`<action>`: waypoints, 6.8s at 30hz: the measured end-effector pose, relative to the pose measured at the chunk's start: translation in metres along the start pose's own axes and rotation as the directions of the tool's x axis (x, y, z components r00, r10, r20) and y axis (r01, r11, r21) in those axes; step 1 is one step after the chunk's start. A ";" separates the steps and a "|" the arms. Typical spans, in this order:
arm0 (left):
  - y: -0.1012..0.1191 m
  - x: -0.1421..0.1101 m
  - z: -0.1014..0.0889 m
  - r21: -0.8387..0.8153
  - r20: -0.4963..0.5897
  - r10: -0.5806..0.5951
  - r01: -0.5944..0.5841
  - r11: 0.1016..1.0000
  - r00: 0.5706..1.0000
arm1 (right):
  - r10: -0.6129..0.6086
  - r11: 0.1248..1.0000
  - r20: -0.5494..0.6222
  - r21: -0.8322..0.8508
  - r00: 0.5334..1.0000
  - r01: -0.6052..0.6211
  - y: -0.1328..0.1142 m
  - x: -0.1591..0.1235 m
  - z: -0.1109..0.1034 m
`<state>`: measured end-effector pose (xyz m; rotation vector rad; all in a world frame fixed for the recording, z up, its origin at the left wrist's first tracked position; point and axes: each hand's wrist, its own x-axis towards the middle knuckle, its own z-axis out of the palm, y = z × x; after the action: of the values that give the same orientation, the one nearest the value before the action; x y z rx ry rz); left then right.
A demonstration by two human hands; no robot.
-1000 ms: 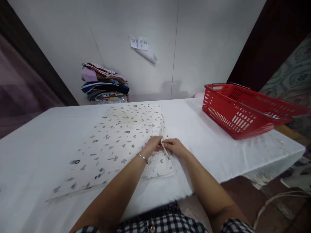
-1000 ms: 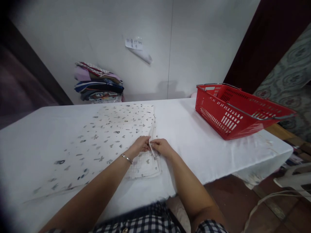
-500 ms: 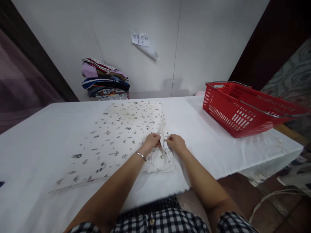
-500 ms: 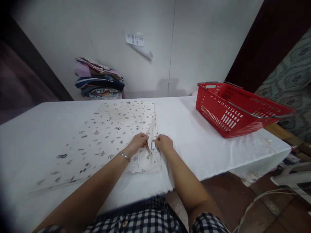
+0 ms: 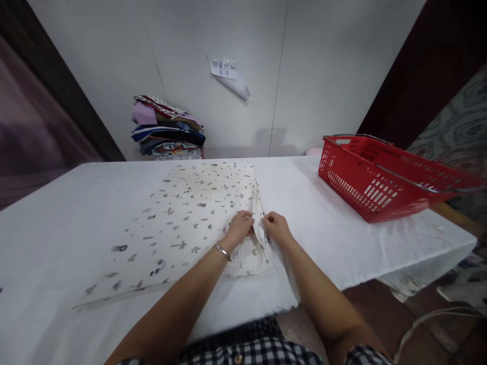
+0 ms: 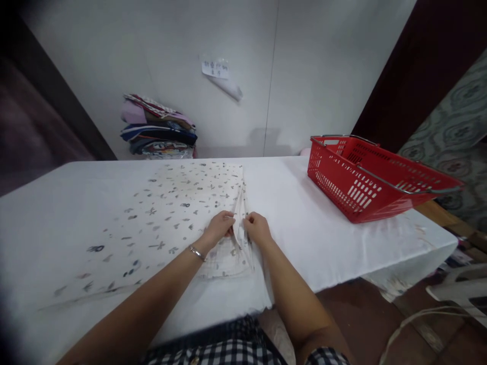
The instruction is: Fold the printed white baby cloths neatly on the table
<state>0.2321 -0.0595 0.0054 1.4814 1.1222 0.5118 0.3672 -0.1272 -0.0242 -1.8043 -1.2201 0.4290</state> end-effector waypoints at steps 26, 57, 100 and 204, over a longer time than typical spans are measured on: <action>0.008 0.011 0.009 -0.029 0.089 -0.125 0.128 0.991 0.988 | 0.057 0.786 0.233 0.589 0.971 -0.187 -0.007 -0.004 0.009; -0.004 0.023 -0.006 0.290 0.104 0.011 -0.041 0.956 0.995 | 0.160 0.900 0.017 -0.414 0.987 -0.139 -0.005 0.004 0.009; 0.014 0.011 -0.005 0.512 0.046 0.168 -0.167 0.842 0.985 | 0.133 0.823 -0.013 0.559 0.991 -0.103 0.005 0.005 0.015; 0.000 -0.002 0.015 0.360 -0.047 0.286 -0.251 0.899 0.957 | 0.300 0.594 0.302 0.684 0.905 -0.425 -0.004 -0.003 0.008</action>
<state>0.2429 -0.0689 0.0026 1.9606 1.1315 0.6027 0.3578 -0.1252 -0.0256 -1.2797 -0.5866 1.1498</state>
